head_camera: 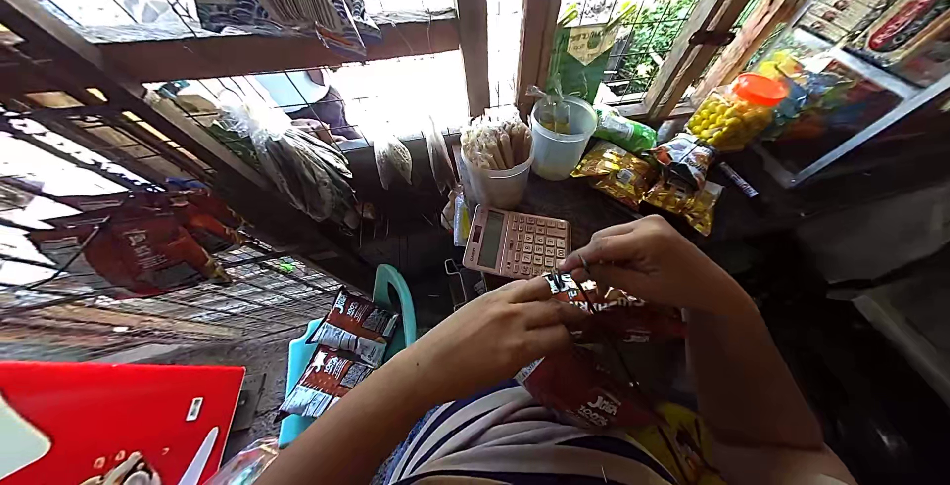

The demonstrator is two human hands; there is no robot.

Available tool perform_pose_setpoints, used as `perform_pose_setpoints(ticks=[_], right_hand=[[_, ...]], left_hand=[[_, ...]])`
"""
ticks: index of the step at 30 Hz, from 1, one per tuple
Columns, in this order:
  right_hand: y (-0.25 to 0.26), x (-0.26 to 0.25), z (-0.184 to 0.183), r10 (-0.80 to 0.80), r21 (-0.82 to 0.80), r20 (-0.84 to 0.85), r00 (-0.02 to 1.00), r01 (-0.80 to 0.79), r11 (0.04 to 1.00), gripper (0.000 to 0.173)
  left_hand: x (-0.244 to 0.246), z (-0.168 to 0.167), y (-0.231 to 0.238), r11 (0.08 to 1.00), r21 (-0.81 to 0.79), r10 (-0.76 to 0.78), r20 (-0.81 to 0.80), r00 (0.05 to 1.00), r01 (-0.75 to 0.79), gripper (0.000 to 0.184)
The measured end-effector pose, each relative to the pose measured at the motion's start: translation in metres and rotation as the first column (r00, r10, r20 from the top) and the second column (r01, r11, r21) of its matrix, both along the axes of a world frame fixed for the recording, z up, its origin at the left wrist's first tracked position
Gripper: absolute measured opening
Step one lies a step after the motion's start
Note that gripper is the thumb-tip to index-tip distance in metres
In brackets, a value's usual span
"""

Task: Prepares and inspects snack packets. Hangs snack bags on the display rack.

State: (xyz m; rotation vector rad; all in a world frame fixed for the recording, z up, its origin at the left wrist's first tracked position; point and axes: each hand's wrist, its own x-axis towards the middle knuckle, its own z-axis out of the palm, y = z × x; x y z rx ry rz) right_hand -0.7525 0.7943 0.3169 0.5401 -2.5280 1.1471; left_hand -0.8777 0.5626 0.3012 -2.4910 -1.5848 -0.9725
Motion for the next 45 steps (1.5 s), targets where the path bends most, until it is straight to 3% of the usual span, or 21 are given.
perform_pose_setpoints(ticks=[4, 9, 14, 19, 22, 25, 28, 31, 34, 36, 38, 40, 43, 45], right_hand=[[0.003, -0.011, -0.001, -0.096, -0.033, -0.020, 0.995, 0.096, 0.995, 0.017], [0.010, -0.025, 0.005, -0.199, -0.165, -0.038, 0.979, 0.191, 0.968, 0.019], [0.003, -0.033, 0.033, -0.367, -0.149, -0.178, 0.913, 0.343, 0.927, 0.019], [0.056, -0.045, 0.040, -0.692, -0.267, -0.136, 0.709, 0.646, 0.715, 0.023], [0.094, -0.039, 0.014, -0.862, -0.152, 0.034, 0.505, 0.855, 0.495, 0.033], [0.120, -0.039, -0.028, -0.893, 0.003, 0.247, 0.375, 0.922, 0.388, 0.036], [0.136, -0.046, -0.068, -0.857, -0.004, 0.410, 0.311, 0.941, 0.340, 0.035], [0.133, -0.047, -0.081, -0.825, -0.051, 0.451, 0.340, 0.933, 0.357, 0.047], [0.120, -0.040, -0.078, -0.895, 0.026, 0.299, 0.330, 0.935, 0.354, 0.052], [0.100, -0.043, -0.072, -0.921, -0.005, 0.159, 0.355, 0.933, 0.359, 0.047], [0.060, -0.055, -0.060, -0.872, -0.095, 0.065, 0.485, 0.873, 0.478, 0.039], [0.007, -0.070, -0.050, -0.732, -0.153, 0.011, 0.682, 0.724, 0.672, 0.035], [-0.085, -0.099, -0.047, -0.421, -0.140, -0.113, 0.900, 0.405, 0.903, 0.028], [-0.152, -0.121, -0.047, -0.200, -0.079, -0.182, 0.963, 0.188, 0.979, 0.020]], left_hand=[[0.005, 0.000, -0.001, 0.999, 0.007, -0.034, -0.025, 0.999, 0.034, 0.020], [0.004, 0.002, -0.003, 0.999, 0.031, 0.043, -0.066, 0.997, -0.041, 0.019], [0.012, 0.004, 0.003, 0.999, 0.042, 0.006, -0.066, 0.998, -0.003, 0.019], [0.014, 0.002, -0.010, 0.998, 0.054, 0.022, -0.087, 0.996, -0.018, 0.018], [0.005, -0.002, -0.031, 0.993, 0.050, 0.108, -0.053, 0.993, -0.105, 0.017], [-0.007, -0.009, -0.057, 0.967, 0.044, 0.248, 0.039, 0.968, -0.250, 0.014], [-0.018, -0.018, -0.085, 0.905, 0.021, 0.413, 0.186, 0.891, -0.424, 0.013], [-0.028, -0.027, -0.116, 0.797, -0.022, 0.581, 0.304, 0.755, -0.604, 0.014], [-0.034, -0.033, -0.147, 0.656, -0.065, 0.713, 0.380, 0.589, -0.752, 0.013], [-0.038, -0.034, -0.166, 0.552, -0.082, 0.783, 0.391, 0.483, -0.830, 0.013], [-0.041, -0.034, -0.184, 0.457, -0.086, 0.840, 0.370, 0.397, -0.885, 0.015], [-0.044, -0.034, -0.201, 0.398, -0.088, 0.873, 0.343, 0.347, -0.913, 0.015], [-0.053, -0.034, -0.227, 0.359, -0.087, 0.896, 0.310, 0.317, -0.929, 0.016], [-0.061, -0.037, -0.245, 0.348, -0.080, 0.901, 0.305, 0.309, -0.934, 0.017]])
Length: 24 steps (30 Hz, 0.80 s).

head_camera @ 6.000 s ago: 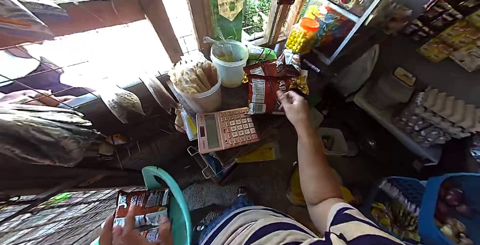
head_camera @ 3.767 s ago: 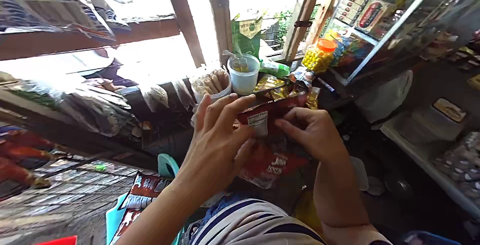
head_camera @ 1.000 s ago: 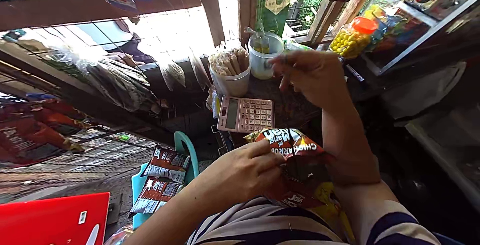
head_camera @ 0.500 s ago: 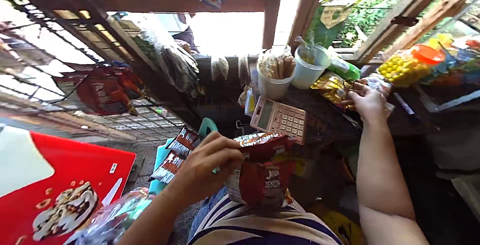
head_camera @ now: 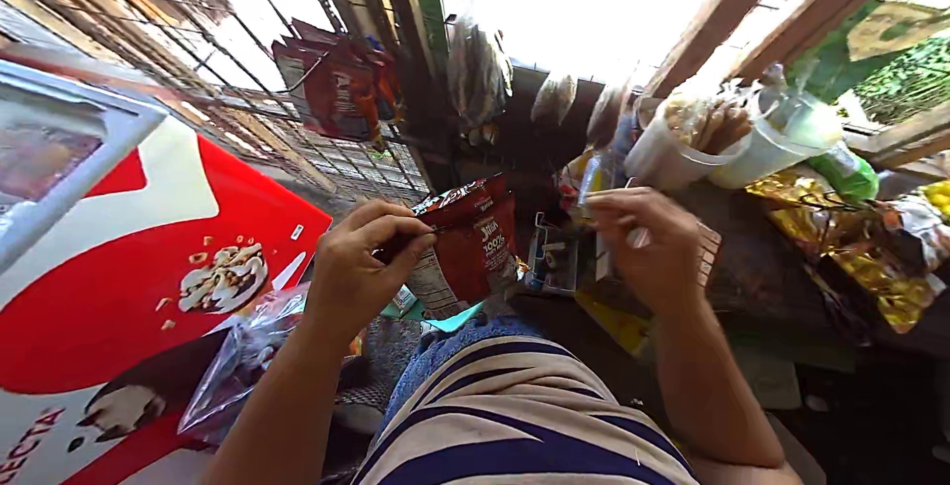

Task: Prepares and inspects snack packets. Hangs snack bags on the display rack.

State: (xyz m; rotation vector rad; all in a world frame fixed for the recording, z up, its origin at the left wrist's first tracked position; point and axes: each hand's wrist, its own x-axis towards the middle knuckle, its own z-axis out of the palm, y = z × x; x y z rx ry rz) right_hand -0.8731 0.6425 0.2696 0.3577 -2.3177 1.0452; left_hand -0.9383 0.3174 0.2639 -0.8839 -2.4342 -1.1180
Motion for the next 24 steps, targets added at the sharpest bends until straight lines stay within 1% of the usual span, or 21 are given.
perform_pose_setpoints(ticks=[1, 3, 4, 6, 8, 10, 13, 17, 19, 21, 22, 24], right_hand=[[-0.032, -0.012, -0.001, 0.085, 0.047, -0.028, 0.996, -0.083, 0.995, 0.017], [-0.088, -0.038, -0.003, 0.161, 0.168, -0.067, 0.985, -0.148, 0.975, 0.015], [-0.113, -0.050, -0.004, 0.178, 0.230, -0.064, 0.982, -0.159, 0.960, 0.017], [-0.155, -0.072, -0.007, 0.218, 0.313, 0.005, 0.976, -0.209, 0.926, 0.021], [-0.189, -0.093, -0.013, 0.261, 0.339, 0.085, 0.962, -0.274, 0.900, 0.017], [-0.215, -0.109, -0.019, 0.291, 0.323, 0.151, 0.945, -0.326, 0.889, 0.011], [-0.245, -0.129, -0.024, 0.317, 0.289, 0.218, 0.923, -0.371, 0.882, 0.010], [-0.268, -0.152, -0.024, 0.285, 0.277, 0.262, 0.922, -0.354, 0.893, 0.010], [-0.272, -0.166, -0.020, 0.260, 0.248, 0.274, 0.926, -0.329, 0.911, 0.012], [-0.273, -0.181, -0.014, 0.237, 0.232, 0.273, 0.932, -0.303, 0.924, 0.014], [-0.273, -0.189, -0.009, 0.224, 0.229, 0.269, 0.937, -0.288, 0.930, 0.016], [-0.273, -0.203, -0.001, 0.193, 0.228, 0.249, 0.949, -0.252, 0.941, 0.017]], left_hand=[[-0.004, -0.002, -0.010, 1.000, 0.005, 0.000, 0.002, 1.000, 0.000, 0.017], [-0.013, -0.007, -0.032, 1.000, 0.007, 0.006, 0.018, 1.000, -0.006, 0.018], [-0.018, -0.009, -0.044, 1.000, 0.008, 0.010, 0.028, 1.000, -0.010, 0.018], [-0.029, -0.015, -0.069, 1.000, 0.015, 0.011, 0.056, 0.998, -0.012, 0.018], [-0.042, -0.024, -0.096, 1.000, 0.029, -0.002, 0.076, 0.997, 0.000, 0.018], [-0.056, -0.033, -0.122, 0.998, 0.057, -0.031, 0.096, 0.995, 0.025, 0.018], [-0.078, -0.047, -0.164, 0.993, 0.112, -0.053, 0.144, 0.988, 0.037, 0.022], [-0.109, -0.054, -0.216, 0.987, 0.159, -0.044, 0.176, 0.983, 0.016, 0.021], [-0.123, -0.053, -0.240, 0.991, 0.127, 0.017, 0.170, 0.985, -0.039, 0.022], [-0.136, -0.050, -0.262, 0.993, 0.056, 0.095, 0.126, 0.988, -0.102, 0.026], [-0.142, -0.049, -0.273, 0.993, 0.029, 0.110, 0.104, 0.988, -0.114, 0.028], [-0.154, -0.046, -0.293, 0.996, -0.028, 0.091, 0.074, 0.993, -0.089, 0.028]])
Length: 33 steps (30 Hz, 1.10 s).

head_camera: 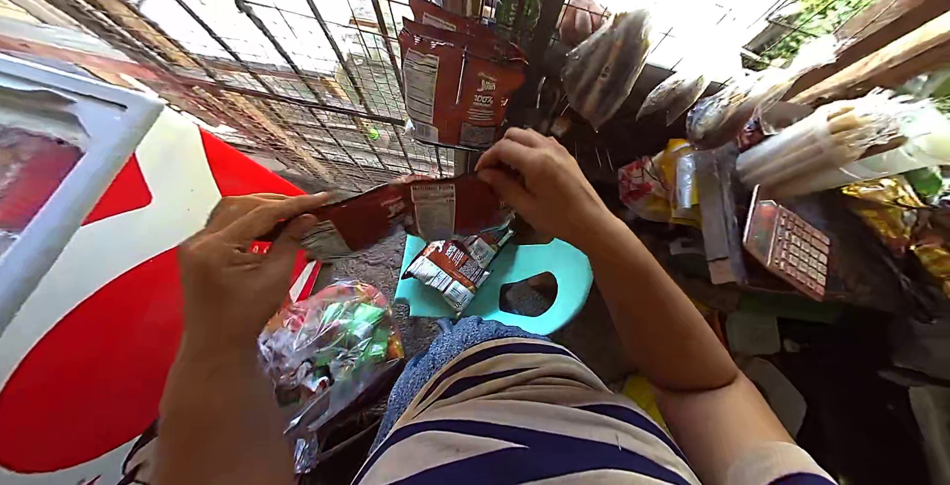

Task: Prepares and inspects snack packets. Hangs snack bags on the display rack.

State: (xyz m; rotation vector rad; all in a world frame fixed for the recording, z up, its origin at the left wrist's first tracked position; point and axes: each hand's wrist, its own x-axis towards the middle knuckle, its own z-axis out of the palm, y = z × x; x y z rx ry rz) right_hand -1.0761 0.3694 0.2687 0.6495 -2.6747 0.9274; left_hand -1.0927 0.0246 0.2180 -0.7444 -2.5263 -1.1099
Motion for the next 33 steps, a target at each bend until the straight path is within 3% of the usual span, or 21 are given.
perform_pose_setpoints(ticks=[6, 13, 18, 22, 28, 33], right_hand=[[-0.003, -0.037, 0.011, -0.075, -0.012, -0.054, 0.996, 0.074, 0.997, 0.019], [-0.013, -0.051, 0.008, -0.162, -0.022, -0.070, 0.984, 0.160, 0.987, 0.020], [-0.011, -0.052, 0.007, -0.192, -0.016, -0.065, 0.979, 0.192, 0.981, 0.019], [-0.010, -0.053, 0.006, -0.202, -0.040, -0.050, 0.978, 0.200, 0.979, 0.018], [-0.009, -0.059, 0.003, -0.222, -0.002, -0.063, 0.973, 0.223, 0.975, 0.018], [-0.011, -0.075, -0.005, -0.336, 0.073, -0.154, 0.929, 0.350, 0.934, 0.018]], left_hand=[[-0.021, 0.009, -0.017, 0.993, -0.080, -0.085, -0.048, 0.995, 0.081, 0.032], [-0.033, 0.040, 0.063, 0.987, -0.053, -0.156, -0.067, 0.985, 0.153, 0.035], [-0.064, 0.062, 0.118, 0.978, -0.168, -0.141, -0.084, 0.987, 0.125, 0.039], [-0.079, 0.063, 0.136, 0.970, -0.216, -0.132, -0.070, 0.989, 0.114, 0.026], [-0.086, 0.055, 0.140, 0.967, -0.217, -0.151, -0.064, 0.986, 0.134, 0.027], [-0.105, 0.046, 0.151, 0.973, -0.219, -0.080, -0.025, 0.997, 0.072, 0.027]])
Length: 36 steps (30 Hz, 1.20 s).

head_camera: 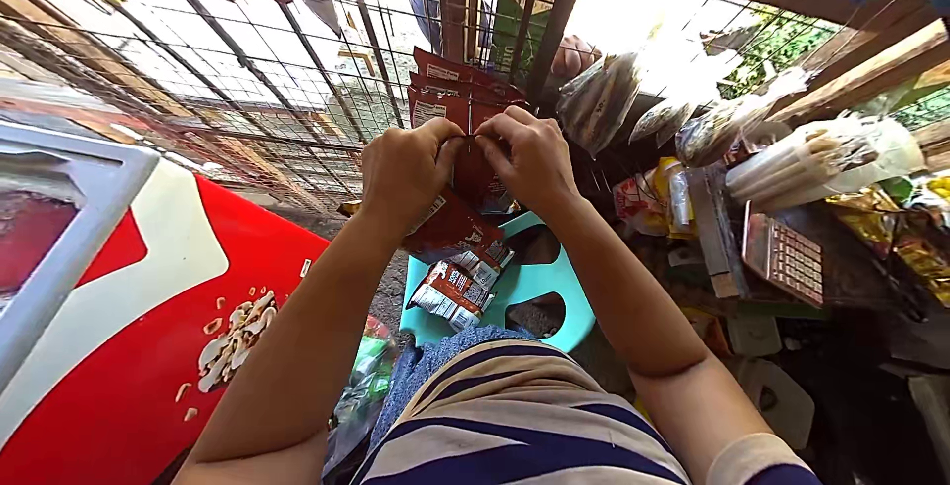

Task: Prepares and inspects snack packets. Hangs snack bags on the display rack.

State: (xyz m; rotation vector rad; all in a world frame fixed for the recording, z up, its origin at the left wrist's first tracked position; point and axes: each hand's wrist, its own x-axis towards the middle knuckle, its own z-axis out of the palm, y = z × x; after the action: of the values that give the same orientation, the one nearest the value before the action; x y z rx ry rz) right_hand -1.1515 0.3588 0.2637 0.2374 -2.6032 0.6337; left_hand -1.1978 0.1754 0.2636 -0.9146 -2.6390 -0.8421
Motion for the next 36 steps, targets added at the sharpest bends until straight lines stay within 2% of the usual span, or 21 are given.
perform_pose_setpoints(ticks=[3, 6, 10, 14, 17, 20, 24, 32, 36], right_hand=[[-0.002, -0.001, -0.002, -0.111, 0.000, -0.113, 0.987, 0.112, 0.994, 0.019], [-0.015, 0.031, 0.003, -0.052, -0.142, -0.214, 0.975, 0.021, 0.990, 0.016], [-0.035, 0.067, -0.008, 0.164, -0.280, -0.028, 0.986, -0.166, 0.946, 0.021], [-0.034, 0.066, -0.010, 0.229, -0.359, 0.019, 0.973, -0.208, 0.910, 0.016], [-0.029, 0.066, -0.007, 0.227, -0.371, 0.039, 0.973, -0.197, 0.908, 0.014], [-0.020, 0.065, -0.010, 0.198, -0.356, 0.053, 0.979, -0.167, 0.920, 0.013], [-0.013, 0.055, -0.008, 0.159, -0.367, 0.054, 0.986, -0.129, 0.921, 0.018], [-0.010, 0.033, 0.000, 0.036, -0.290, 0.064, 0.997, -0.016, 0.957, 0.020], [-0.012, 0.032, 0.000, 0.036, -0.275, 0.117, 0.993, -0.002, 0.961, 0.021]], left_hand=[[-0.006, -0.001, -0.003, 0.996, 0.082, 0.041, 0.000, 0.999, -0.040, 0.033], [0.004, 0.004, -0.018, 0.975, 0.212, 0.070, 0.019, 0.997, -0.073, 0.032], [0.019, 0.007, -0.026, 0.919, 0.373, 0.095, 0.102, 0.990, -0.127, 0.027], [0.024, 0.007, -0.026, 0.876, 0.463, 0.069, 0.153, 0.986, -0.133, 0.026], [0.026, 0.004, -0.036, 0.902, 0.430, -0.108, 0.151, 0.983, 0.033, 0.032], [0.024, 0.002, -0.041, 0.914, 0.335, -0.289, 0.147, 0.946, 0.227, 0.023], [0.019, 0.001, -0.035, 0.929, 0.297, -0.260, 0.098, 0.961, 0.221, 0.019], [0.009, -0.006, -0.017, 0.929, 0.331, -0.184, 0.026, 0.983, 0.165, 0.019], [0.008, -0.008, -0.021, 0.957, 0.226, -0.184, -0.012, 0.983, 0.182, 0.022]])
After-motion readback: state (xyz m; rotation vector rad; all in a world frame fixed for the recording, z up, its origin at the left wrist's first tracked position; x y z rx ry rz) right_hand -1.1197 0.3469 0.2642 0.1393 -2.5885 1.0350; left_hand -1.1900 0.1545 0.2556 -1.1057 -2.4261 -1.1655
